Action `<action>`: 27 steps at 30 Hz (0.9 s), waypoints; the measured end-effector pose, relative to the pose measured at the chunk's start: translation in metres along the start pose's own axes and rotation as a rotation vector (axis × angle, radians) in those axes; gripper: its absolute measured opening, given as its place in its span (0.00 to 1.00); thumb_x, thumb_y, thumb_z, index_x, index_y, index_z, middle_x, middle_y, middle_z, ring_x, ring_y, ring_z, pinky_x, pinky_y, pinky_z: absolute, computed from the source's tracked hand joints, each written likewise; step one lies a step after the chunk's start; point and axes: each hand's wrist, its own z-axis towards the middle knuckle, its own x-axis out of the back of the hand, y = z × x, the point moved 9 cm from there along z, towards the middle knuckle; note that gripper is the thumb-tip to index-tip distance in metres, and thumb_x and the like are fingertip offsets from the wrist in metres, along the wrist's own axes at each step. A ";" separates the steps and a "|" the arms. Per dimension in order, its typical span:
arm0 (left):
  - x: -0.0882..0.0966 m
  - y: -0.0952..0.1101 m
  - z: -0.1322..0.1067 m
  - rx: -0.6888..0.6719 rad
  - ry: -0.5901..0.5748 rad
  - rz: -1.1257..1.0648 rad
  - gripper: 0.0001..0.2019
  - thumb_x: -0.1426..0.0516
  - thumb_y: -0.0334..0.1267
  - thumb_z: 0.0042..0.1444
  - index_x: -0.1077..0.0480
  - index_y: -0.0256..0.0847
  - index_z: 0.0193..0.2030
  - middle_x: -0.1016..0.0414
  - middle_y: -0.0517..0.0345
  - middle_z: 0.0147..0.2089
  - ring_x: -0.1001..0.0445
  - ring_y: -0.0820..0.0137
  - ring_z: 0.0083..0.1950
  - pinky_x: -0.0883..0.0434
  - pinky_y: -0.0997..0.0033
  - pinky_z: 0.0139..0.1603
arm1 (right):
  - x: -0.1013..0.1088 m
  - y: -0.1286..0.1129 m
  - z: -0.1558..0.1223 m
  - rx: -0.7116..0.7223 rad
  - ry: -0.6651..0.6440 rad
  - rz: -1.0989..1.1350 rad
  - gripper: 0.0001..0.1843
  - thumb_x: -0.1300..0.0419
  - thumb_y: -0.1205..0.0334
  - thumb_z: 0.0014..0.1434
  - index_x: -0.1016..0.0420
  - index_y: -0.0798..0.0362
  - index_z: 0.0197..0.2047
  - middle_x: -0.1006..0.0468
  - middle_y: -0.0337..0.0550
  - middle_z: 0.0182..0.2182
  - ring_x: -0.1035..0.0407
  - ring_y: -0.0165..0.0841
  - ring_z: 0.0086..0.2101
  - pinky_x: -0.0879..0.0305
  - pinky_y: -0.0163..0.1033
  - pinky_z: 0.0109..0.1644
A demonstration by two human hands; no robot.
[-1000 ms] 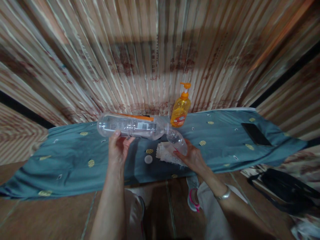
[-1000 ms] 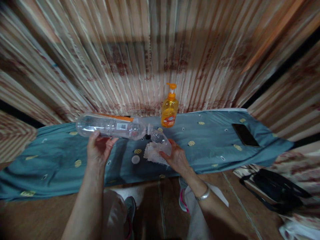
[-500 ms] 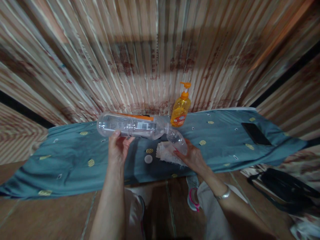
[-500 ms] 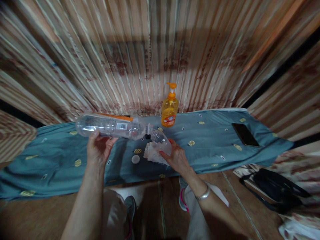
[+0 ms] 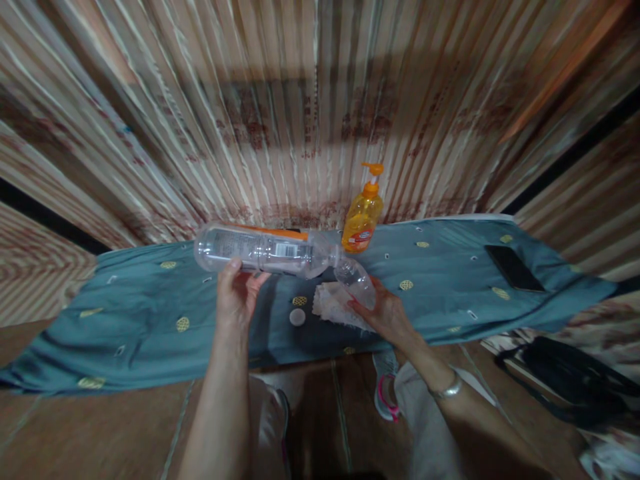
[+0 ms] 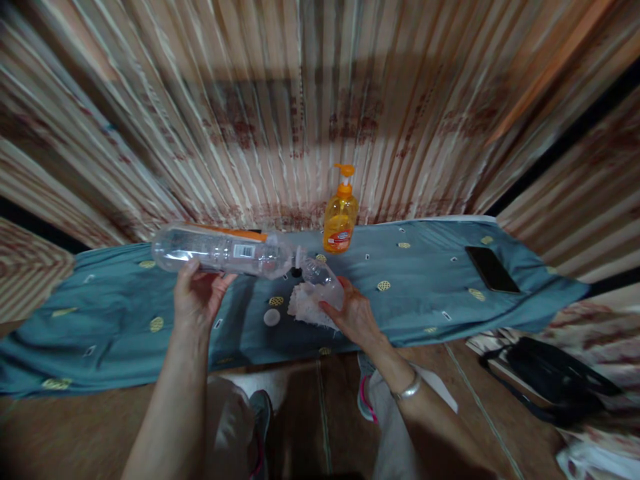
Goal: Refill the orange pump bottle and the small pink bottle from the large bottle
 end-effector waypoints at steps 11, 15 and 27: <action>-0.001 -0.001 -0.001 0.000 -0.003 0.001 0.20 0.24 0.42 0.33 0.23 0.43 0.34 0.16 0.60 0.33 0.17 0.62 0.38 0.14 0.52 0.47 | -0.001 0.001 0.000 0.015 -0.020 0.015 0.40 0.36 0.37 0.64 0.29 0.59 0.67 0.14 0.66 0.51 0.17 0.56 0.48 0.19 0.60 0.53; 0.000 0.000 0.000 -0.003 0.009 -0.010 0.20 0.24 0.42 0.32 0.24 0.43 0.32 0.17 0.61 0.31 0.18 0.64 0.36 0.14 0.53 0.46 | -0.001 0.001 0.000 0.014 -0.016 0.008 0.38 0.35 0.40 0.63 0.29 0.56 0.67 0.15 0.66 0.52 0.17 0.56 0.49 0.19 0.62 0.53; -0.001 0.001 0.000 -0.008 -0.013 0.021 0.20 0.24 0.44 0.33 0.25 0.44 0.31 0.16 0.60 0.34 0.16 0.61 0.39 0.15 0.49 0.50 | 0.000 -0.001 0.001 0.013 -0.034 0.004 0.37 0.34 0.40 0.64 0.29 0.55 0.67 0.14 0.64 0.50 0.16 0.55 0.46 0.18 0.61 0.51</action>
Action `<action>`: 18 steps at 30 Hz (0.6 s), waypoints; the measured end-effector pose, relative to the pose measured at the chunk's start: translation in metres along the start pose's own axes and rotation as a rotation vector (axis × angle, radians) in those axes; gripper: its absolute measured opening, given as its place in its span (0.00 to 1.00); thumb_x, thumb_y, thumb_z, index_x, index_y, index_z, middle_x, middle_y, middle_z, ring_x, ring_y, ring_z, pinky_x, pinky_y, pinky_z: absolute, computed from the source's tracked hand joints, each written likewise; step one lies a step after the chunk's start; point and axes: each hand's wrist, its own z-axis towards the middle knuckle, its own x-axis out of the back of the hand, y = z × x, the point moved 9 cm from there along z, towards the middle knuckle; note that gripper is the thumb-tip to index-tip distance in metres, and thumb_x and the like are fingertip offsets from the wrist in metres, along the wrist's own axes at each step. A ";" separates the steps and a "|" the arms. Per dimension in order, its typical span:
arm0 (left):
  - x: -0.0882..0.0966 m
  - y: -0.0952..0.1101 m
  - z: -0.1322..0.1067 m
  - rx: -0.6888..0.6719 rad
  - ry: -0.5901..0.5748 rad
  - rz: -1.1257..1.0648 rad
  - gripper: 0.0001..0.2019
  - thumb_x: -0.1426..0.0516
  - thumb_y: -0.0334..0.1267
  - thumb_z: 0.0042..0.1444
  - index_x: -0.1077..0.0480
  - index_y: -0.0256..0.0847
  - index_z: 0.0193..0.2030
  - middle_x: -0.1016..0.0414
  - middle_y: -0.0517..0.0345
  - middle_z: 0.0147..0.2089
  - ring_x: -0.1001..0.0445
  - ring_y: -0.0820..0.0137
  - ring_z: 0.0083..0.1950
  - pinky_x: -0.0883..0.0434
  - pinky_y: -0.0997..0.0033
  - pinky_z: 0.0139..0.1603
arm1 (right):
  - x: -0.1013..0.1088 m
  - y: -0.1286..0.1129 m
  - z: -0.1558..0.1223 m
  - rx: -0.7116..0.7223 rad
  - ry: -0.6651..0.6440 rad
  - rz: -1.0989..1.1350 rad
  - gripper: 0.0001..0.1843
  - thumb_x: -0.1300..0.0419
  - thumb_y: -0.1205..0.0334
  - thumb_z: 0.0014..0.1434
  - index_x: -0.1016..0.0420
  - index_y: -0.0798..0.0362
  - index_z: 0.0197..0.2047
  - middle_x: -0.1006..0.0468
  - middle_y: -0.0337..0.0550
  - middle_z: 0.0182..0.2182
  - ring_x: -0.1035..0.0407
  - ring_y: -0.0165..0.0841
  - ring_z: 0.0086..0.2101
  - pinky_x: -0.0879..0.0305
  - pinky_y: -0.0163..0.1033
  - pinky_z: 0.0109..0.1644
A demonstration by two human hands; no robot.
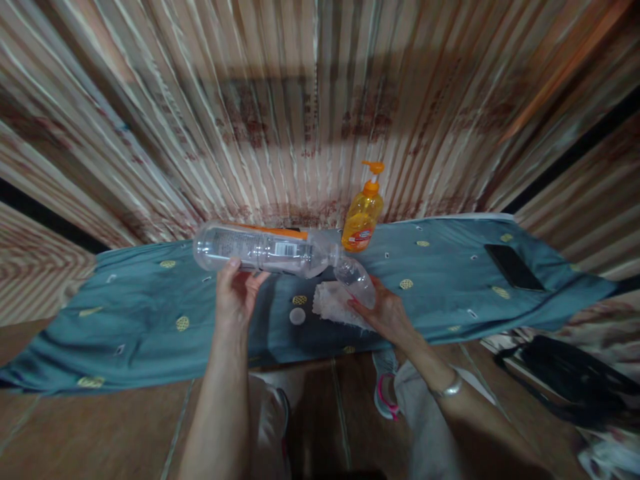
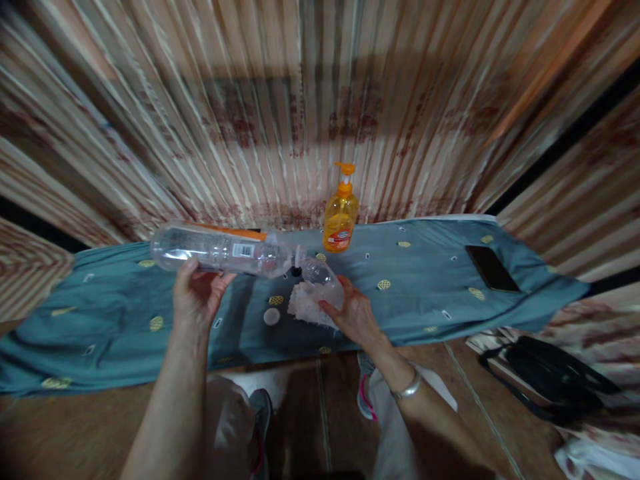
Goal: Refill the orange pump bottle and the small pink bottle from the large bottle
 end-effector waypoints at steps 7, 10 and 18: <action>0.004 -0.003 0.002 0.014 0.016 -0.003 0.20 0.24 0.44 0.32 0.26 0.42 0.29 0.17 0.59 0.32 0.18 0.64 0.37 0.15 0.52 0.48 | 0.000 0.000 0.001 -0.011 -0.008 -0.011 0.42 0.39 0.33 0.64 0.28 0.59 0.67 0.14 0.67 0.49 0.16 0.55 0.46 0.19 0.61 0.50; 0.005 -0.003 0.003 0.007 0.012 0.002 0.19 0.24 0.44 0.34 0.26 0.42 0.29 0.17 0.60 0.32 0.17 0.63 0.37 0.15 0.51 0.50 | 0.000 -0.002 0.001 0.002 0.002 -0.016 0.41 0.39 0.34 0.64 0.28 0.58 0.67 0.14 0.66 0.50 0.16 0.54 0.46 0.19 0.59 0.50; 0.006 -0.003 0.003 0.005 0.014 0.012 0.19 0.25 0.44 0.34 0.25 0.43 0.31 0.16 0.59 0.33 0.17 0.62 0.38 0.15 0.50 0.49 | 0.002 -0.002 0.001 -0.013 0.004 0.003 0.41 0.38 0.33 0.63 0.26 0.59 0.65 0.13 0.65 0.47 0.16 0.55 0.44 0.18 0.60 0.49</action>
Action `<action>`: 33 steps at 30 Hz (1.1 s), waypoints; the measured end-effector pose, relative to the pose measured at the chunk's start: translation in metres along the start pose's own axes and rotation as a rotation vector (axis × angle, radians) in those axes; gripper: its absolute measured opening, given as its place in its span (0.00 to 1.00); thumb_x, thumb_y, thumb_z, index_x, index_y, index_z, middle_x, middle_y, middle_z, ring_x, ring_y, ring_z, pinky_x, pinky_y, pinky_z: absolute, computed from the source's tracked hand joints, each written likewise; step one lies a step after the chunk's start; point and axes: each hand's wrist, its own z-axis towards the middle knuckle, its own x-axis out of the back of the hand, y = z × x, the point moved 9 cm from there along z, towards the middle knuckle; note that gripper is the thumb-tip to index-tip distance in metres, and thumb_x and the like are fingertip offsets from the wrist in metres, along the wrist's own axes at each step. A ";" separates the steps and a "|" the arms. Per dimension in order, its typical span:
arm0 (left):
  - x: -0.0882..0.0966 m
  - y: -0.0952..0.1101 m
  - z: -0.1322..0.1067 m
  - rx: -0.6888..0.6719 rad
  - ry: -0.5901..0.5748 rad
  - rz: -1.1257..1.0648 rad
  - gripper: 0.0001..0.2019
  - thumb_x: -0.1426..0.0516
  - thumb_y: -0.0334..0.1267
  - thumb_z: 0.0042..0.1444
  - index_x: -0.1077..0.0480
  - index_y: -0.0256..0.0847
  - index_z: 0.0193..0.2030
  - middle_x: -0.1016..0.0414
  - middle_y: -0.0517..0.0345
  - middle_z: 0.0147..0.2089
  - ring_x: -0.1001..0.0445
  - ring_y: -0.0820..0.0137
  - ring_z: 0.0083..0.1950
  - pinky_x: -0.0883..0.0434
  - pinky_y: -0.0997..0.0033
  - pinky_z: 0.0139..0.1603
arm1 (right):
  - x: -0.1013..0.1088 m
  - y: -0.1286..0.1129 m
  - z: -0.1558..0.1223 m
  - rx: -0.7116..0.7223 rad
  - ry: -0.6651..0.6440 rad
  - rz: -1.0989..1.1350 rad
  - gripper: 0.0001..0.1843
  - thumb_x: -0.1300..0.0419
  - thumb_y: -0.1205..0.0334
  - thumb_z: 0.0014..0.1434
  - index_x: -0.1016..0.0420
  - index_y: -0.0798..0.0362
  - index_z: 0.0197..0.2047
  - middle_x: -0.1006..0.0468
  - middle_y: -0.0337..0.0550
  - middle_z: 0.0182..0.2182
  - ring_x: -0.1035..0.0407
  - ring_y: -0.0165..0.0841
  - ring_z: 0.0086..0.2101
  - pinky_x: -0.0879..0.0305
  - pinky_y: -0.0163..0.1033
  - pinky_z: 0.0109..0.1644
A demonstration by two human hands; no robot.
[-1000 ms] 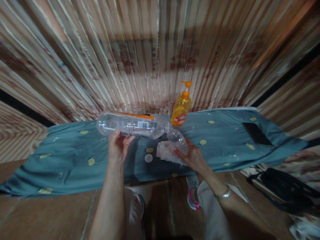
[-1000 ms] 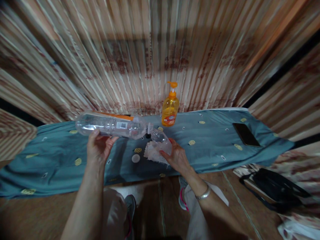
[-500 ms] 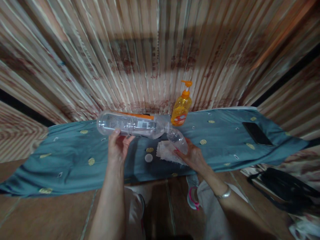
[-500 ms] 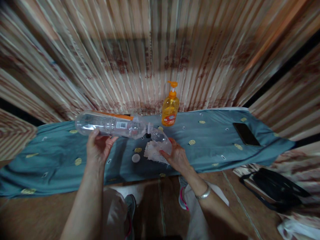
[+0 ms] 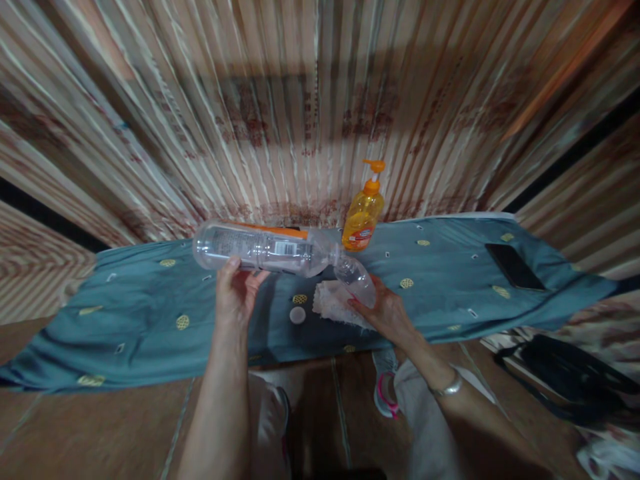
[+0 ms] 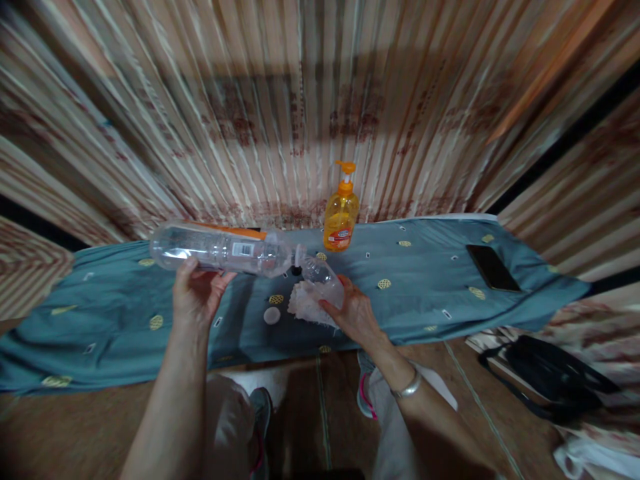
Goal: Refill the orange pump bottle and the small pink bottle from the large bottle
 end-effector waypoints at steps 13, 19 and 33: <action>0.002 -0.002 0.001 0.013 0.008 -0.013 0.20 0.24 0.44 0.34 0.24 0.43 0.34 0.16 0.58 0.35 0.17 0.61 0.39 0.14 0.51 0.46 | 0.001 0.001 0.001 -0.027 -0.020 0.034 0.37 0.35 0.39 0.62 0.26 0.56 0.65 0.13 0.62 0.49 0.16 0.54 0.47 0.19 0.59 0.52; 0.001 0.000 0.001 0.008 -0.005 -0.002 0.20 0.24 0.44 0.34 0.25 0.42 0.32 0.17 0.59 0.34 0.17 0.63 0.37 0.14 0.54 0.43 | 0.001 0.001 0.000 -0.013 -0.003 0.038 0.36 0.34 0.40 0.62 0.26 0.53 0.65 0.13 0.61 0.48 0.17 0.55 0.47 0.18 0.61 0.51; 0.001 -0.001 0.000 0.017 0.011 -0.004 0.22 0.24 0.45 0.32 0.26 0.42 0.32 0.17 0.59 0.34 0.18 0.63 0.37 0.14 0.53 0.45 | 0.002 -0.002 0.001 -0.010 -0.026 0.015 0.40 0.39 0.32 0.63 0.26 0.58 0.63 0.13 0.65 0.49 0.16 0.54 0.47 0.18 0.57 0.51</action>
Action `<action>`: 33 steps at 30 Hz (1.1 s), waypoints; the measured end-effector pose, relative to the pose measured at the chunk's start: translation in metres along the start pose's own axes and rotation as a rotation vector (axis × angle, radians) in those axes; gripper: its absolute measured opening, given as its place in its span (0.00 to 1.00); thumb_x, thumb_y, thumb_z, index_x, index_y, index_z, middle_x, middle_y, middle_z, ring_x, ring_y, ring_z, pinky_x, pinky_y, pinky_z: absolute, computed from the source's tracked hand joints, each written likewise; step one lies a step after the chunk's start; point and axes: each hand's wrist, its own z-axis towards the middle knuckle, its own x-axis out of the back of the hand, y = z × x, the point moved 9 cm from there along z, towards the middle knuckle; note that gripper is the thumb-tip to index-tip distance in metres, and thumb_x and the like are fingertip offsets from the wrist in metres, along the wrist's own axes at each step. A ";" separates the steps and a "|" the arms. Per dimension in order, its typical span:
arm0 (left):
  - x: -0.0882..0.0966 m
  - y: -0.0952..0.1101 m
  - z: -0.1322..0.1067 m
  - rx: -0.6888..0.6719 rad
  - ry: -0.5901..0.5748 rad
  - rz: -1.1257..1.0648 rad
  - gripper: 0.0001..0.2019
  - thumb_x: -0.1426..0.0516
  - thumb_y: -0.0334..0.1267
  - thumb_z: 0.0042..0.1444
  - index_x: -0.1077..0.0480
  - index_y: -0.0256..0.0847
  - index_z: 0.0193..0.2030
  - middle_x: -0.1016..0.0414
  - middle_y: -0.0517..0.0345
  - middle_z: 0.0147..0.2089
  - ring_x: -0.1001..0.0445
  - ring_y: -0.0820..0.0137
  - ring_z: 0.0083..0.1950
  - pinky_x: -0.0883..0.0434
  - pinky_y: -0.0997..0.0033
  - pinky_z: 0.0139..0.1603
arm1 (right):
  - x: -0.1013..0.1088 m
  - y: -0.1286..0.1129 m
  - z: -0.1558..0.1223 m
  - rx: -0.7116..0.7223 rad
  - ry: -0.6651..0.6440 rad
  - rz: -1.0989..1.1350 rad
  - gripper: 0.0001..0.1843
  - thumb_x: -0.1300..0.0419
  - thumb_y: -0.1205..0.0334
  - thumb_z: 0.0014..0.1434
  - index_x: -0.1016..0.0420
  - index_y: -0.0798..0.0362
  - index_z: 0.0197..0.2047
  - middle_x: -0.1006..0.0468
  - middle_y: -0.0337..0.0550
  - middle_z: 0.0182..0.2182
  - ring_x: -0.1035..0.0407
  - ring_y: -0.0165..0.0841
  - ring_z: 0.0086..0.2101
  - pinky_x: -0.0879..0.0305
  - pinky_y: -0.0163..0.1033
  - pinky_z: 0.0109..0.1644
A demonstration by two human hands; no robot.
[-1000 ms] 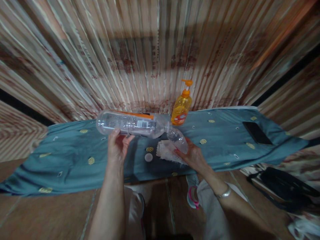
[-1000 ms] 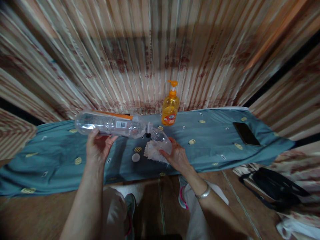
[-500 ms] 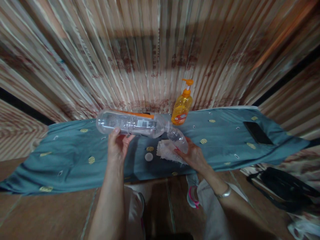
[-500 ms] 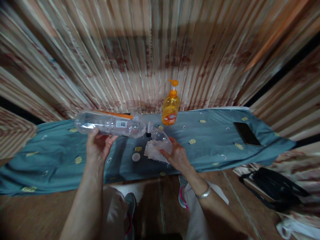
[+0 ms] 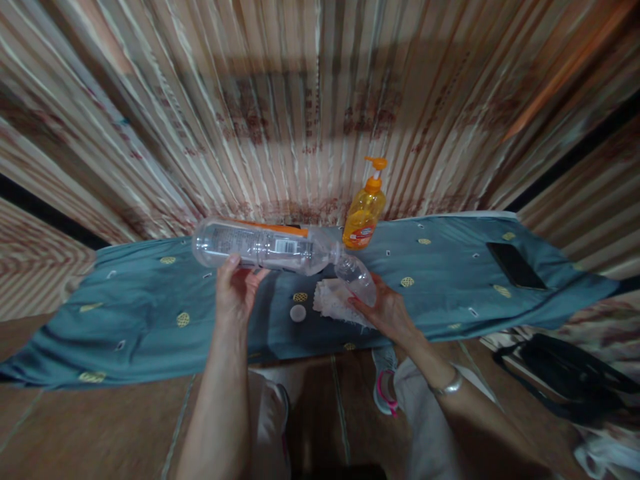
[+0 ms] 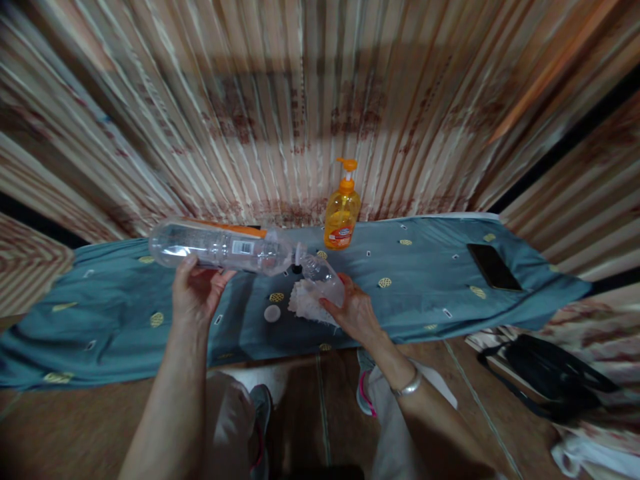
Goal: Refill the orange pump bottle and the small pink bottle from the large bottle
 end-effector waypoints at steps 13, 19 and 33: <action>0.003 -0.002 0.001 -0.006 -0.003 0.019 0.20 0.26 0.44 0.36 0.26 0.43 0.34 0.18 0.60 0.34 0.18 0.62 0.39 0.15 0.52 0.47 | 0.000 0.001 0.000 0.009 0.021 -0.003 0.38 0.36 0.36 0.62 0.26 0.58 0.63 0.13 0.63 0.48 0.16 0.54 0.47 0.18 0.57 0.50; 0.002 -0.001 0.001 -0.003 -0.003 0.002 0.20 0.25 0.44 0.35 0.25 0.43 0.35 0.18 0.60 0.35 0.18 0.63 0.39 0.15 0.54 0.46 | -0.001 0.003 0.000 -0.023 -0.012 0.012 0.36 0.33 0.40 0.61 0.26 0.56 0.63 0.13 0.63 0.48 0.16 0.55 0.48 0.18 0.58 0.52; 0.003 -0.002 0.001 0.006 0.001 -0.008 0.21 0.25 0.43 0.34 0.24 0.42 0.34 0.17 0.60 0.36 0.18 0.63 0.39 0.14 0.53 0.46 | -0.001 0.003 -0.001 0.001 0.021 -0.018 0.39 0.35 0.35 0.62 0.26 0.57 0.63 0.12 0.63 0.47 0.16 0.54 0.46 0.18 0.57 0.49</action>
